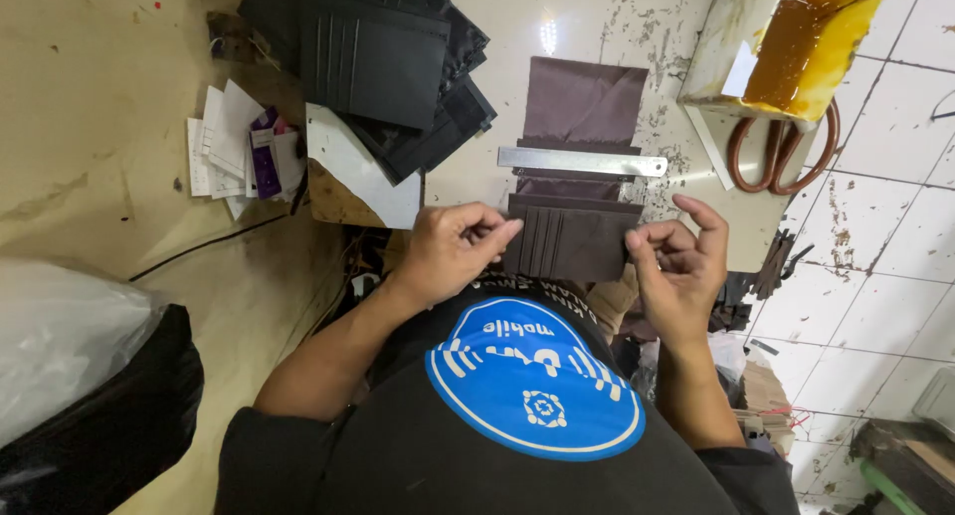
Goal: The person assembles wallets by placing a metal strip onto a dark rectangular piece, folding the material over the strip, and pressing the edges to secure them. The person repeats this process for multiple pieces, stacking the finished wallets on the table.
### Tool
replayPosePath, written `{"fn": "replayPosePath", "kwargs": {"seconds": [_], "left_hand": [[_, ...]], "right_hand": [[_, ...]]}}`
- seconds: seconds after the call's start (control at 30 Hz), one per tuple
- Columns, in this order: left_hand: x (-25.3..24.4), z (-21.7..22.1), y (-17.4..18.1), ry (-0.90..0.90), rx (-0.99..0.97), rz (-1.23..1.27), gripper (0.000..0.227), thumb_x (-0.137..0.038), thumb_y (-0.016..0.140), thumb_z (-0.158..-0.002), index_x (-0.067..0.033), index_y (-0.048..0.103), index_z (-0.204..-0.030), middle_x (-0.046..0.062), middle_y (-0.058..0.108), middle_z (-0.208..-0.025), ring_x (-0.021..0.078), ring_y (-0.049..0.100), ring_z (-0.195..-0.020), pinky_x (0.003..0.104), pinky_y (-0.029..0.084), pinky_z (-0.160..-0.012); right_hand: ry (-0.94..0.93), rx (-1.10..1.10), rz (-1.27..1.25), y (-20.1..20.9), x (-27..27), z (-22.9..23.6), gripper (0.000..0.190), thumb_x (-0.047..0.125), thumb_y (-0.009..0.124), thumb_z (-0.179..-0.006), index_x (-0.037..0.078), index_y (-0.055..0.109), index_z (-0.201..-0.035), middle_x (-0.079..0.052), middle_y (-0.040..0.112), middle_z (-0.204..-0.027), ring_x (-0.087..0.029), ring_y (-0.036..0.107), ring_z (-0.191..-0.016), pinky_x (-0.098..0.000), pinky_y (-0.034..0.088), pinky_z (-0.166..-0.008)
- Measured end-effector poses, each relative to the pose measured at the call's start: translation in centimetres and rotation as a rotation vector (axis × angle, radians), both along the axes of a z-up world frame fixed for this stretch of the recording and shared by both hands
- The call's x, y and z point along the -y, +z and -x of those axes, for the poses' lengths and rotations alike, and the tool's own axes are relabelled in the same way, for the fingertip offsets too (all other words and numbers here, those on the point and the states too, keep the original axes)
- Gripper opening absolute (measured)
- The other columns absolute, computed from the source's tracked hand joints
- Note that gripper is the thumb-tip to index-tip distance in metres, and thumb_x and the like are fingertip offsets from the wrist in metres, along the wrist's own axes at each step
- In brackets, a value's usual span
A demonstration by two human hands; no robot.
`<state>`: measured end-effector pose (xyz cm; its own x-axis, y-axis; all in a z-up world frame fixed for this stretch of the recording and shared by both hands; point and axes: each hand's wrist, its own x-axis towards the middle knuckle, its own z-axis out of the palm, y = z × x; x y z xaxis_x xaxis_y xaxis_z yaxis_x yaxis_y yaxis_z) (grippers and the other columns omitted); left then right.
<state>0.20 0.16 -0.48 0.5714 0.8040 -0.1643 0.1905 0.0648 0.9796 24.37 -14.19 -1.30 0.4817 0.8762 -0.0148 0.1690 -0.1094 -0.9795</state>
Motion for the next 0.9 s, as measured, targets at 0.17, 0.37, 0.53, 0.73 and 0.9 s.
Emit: {"fn": "replayPosePath", "kwargs": {"seconds": [0.17,0.37,0.53,0.73,0.9], "left_hand": [[-1.0,-0.8,-0.8,0.043,-0.111,-0.102,0.018,-0.011,0.078,-0.088,-0.0041,0.072,-0.073,0.005,0.067,-0.053,0.0135,0.066,-0.045,0.024,0.046,-0.039],[-2.0,-1.3,-0.6,0.028,-0.185,-0.086,0.022,-0.014,0.076,-0.088,-0.0043,0.070,-0.070,0.004,0.064,-0.049,0.0133,0.064,-0.041,0.025,0.043,-0.035],[-2.1,-1.5,-0.9,0.036,-0.191,-0.107,0.021,-0.013,0.075,-0.088,-0.0041,0.070,-0.070,0.004,0.063,-0.048,0.0156,0.062,-0.040,0.027,0.043,-0.036],[-2.3,-1.5,-0.6,0.019,-0.211,-0.125,0.020,-0.014,0.076,-0.088,-0.0037,0.070,-0.071,0.007,0.065,-0.050,0.0186,0.064,-0.042,0.029,0.043,-0.036],[-2.4,-1.5,-0.7,0.009,-0.246,-0.139,0.020,-0.017,0.076,-0.087,-0.0047,0.071,-0.072,0.007,0.067,-0.052,0.0237,0.068,-0.046,0.032,0.046,-0.038]], "right_hand": [[-0.007,0.037,0.040,-0.7,-1.4,0.1,0.053,-0.007,0.068,-0.102,-0.004,0.036,-0.145,-0.013,0.064,-0.084,-0.008,0.057,-0.068,-0.0194,0.047,-0.060],[-0.045,0.041,0.104,-1.4,-2.0,0.0,0.055,-0.005,0.071,-0.101,0.000,0.037,-0.145,-0.013,0.066,-0.083,-0.009,0.058,-0.064,-0.0180,0.047,-0.054],[-0.062,0.055,0.140,-1.5,-2.1,-0.1,0.055,-0.004,0.071,-0.101,0.001,0.038,-0.145,-0.013,0.066,-0.084,-0.008,0.058,-0.063,-0.0179,0.047,-0.054],[-0.083,0.033,0.154,-1.7,-2.1,0.1,0.055,-0.004,0.072,-0.101,0.002,0.038,-0.144,-0.013,0.066,-0.084,-0.008,0.058,-0.062,-0.0172,0.047,-0.053],[-0.089,0.042,0.144,-1.8,-2.0,0.1,0.055,-0.005,0.072,-0.100,0.000,0.038,-0.143,-0.014,0.066,-0.083,-0.009,0.059,-0.061,-0.0177,0.048,-0.053]]}}
